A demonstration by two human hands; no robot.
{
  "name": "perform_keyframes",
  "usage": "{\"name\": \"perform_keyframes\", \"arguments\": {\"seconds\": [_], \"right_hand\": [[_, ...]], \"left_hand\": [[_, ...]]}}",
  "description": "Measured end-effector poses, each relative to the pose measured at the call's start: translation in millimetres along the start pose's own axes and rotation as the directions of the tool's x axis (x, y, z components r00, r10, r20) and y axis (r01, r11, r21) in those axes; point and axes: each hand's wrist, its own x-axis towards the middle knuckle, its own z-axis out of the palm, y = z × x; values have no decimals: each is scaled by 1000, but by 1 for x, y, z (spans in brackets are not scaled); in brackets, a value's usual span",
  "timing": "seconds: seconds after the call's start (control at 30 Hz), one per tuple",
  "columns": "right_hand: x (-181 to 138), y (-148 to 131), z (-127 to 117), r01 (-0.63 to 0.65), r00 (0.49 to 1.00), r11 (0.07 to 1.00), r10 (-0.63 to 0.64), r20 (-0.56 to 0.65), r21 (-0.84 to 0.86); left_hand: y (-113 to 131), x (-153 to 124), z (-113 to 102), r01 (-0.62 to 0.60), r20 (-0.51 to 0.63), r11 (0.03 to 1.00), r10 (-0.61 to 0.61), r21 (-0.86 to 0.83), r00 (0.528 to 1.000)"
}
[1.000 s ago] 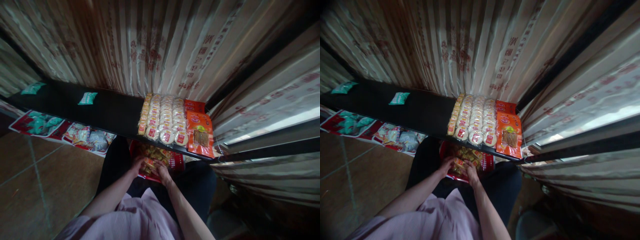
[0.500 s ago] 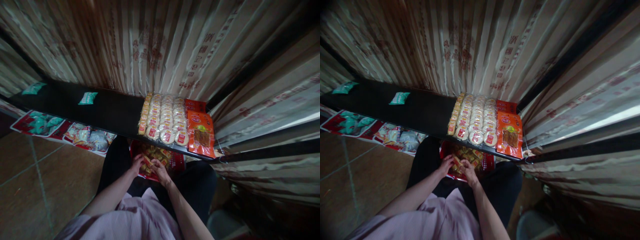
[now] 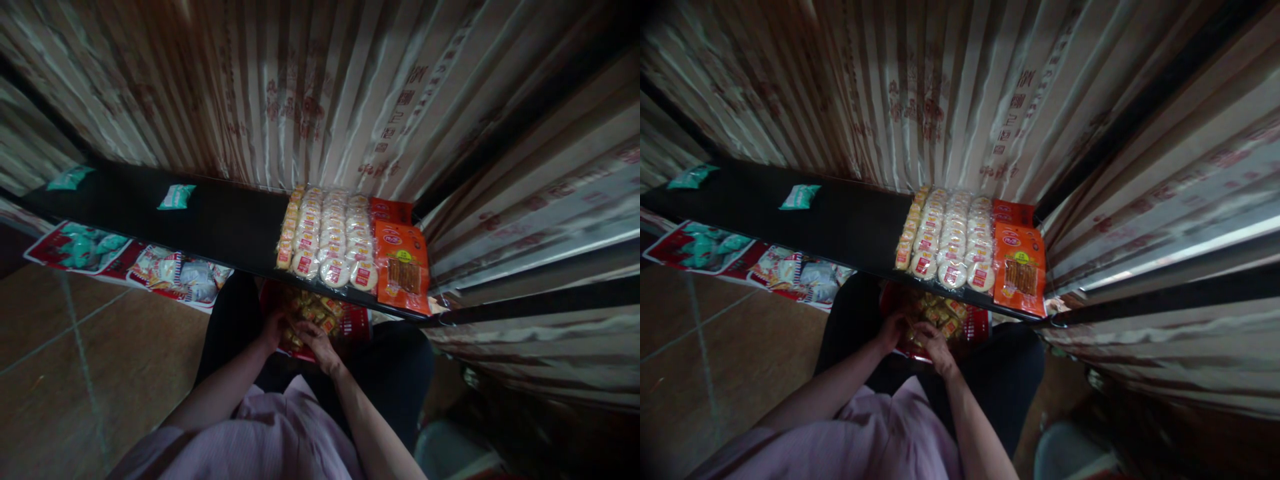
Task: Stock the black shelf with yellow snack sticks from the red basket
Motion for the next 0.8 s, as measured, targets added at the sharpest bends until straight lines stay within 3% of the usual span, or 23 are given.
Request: {"name": "perform_keyframes", "arguments": {"seconds": [0.43, 0.8], "right_hand": [[4, 12, -2, -31, 997, 998, 28, 74, 50], [7, 12, -2, 74, 982, 997, -71, -172, 10]], "left_hand": [[-3, 2, 0, -3, -49, 1000, 2, -26, 999], [-5, 1, -1, 48, 31, 998, -49, 34, 998]]}}
